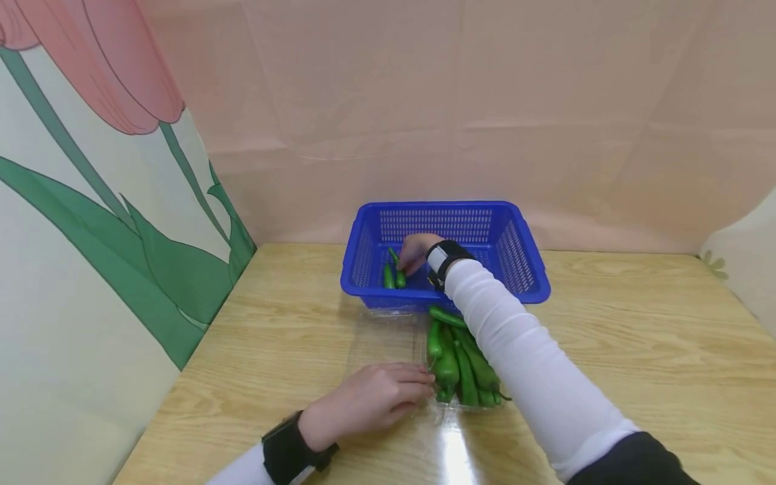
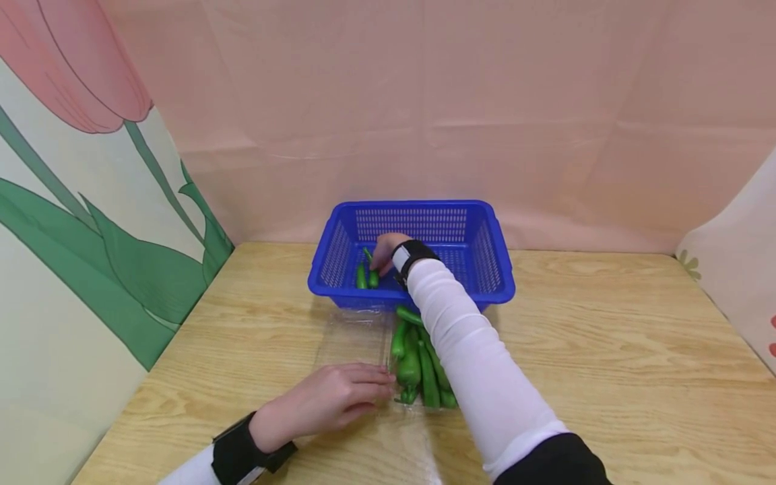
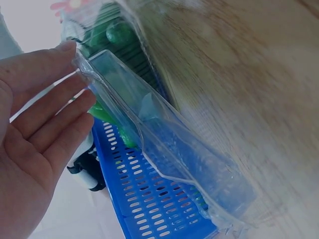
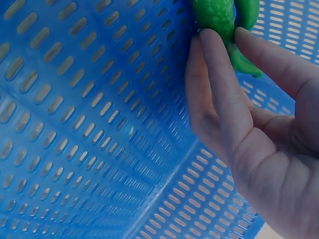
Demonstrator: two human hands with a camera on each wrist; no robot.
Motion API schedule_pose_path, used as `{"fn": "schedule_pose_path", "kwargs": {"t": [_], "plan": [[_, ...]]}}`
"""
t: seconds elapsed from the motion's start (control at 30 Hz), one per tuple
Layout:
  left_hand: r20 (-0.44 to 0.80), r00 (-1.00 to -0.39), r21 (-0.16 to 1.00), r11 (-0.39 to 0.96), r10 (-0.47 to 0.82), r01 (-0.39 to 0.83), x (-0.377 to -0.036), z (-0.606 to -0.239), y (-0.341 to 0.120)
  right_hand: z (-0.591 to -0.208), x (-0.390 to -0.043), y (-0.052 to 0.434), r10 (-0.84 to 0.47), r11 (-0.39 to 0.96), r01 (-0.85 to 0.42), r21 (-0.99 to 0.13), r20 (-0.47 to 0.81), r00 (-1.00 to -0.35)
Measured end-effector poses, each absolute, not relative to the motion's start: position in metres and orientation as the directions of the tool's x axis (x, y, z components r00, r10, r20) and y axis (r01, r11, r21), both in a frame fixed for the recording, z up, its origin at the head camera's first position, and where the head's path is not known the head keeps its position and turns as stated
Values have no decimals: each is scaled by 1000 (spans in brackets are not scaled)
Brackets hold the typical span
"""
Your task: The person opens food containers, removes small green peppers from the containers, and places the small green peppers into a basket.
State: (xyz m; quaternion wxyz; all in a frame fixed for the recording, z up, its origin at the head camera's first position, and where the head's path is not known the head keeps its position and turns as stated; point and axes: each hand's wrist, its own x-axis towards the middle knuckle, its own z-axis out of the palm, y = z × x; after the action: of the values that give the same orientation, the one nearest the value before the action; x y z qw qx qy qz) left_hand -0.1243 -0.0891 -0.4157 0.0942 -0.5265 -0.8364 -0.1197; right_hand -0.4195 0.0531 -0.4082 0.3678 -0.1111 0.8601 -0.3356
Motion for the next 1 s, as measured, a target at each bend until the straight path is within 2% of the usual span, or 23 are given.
{"fn": "schedule_pose_path", "kwargs": {"t": [0.3,0.57,0.8,1.0], "plan": [[275,-435,107,422,858,900,-124,-416,-88,-404,-413,51,-409,746,130,-654,-603,-685],[288,-418,102,406,862,908,-125,-415,-89,-400,-414,48,-439,713,186,-676,-637,-634],[289,-415,104,403,863,909,-125,-414,-89,-396,-409,45,-467,631,310,-711,-667,-580],[271,-432,125,413,860,902,-124,-413,-89,-391,-407,47,-531,610,295,-736,-655,-537]]}}
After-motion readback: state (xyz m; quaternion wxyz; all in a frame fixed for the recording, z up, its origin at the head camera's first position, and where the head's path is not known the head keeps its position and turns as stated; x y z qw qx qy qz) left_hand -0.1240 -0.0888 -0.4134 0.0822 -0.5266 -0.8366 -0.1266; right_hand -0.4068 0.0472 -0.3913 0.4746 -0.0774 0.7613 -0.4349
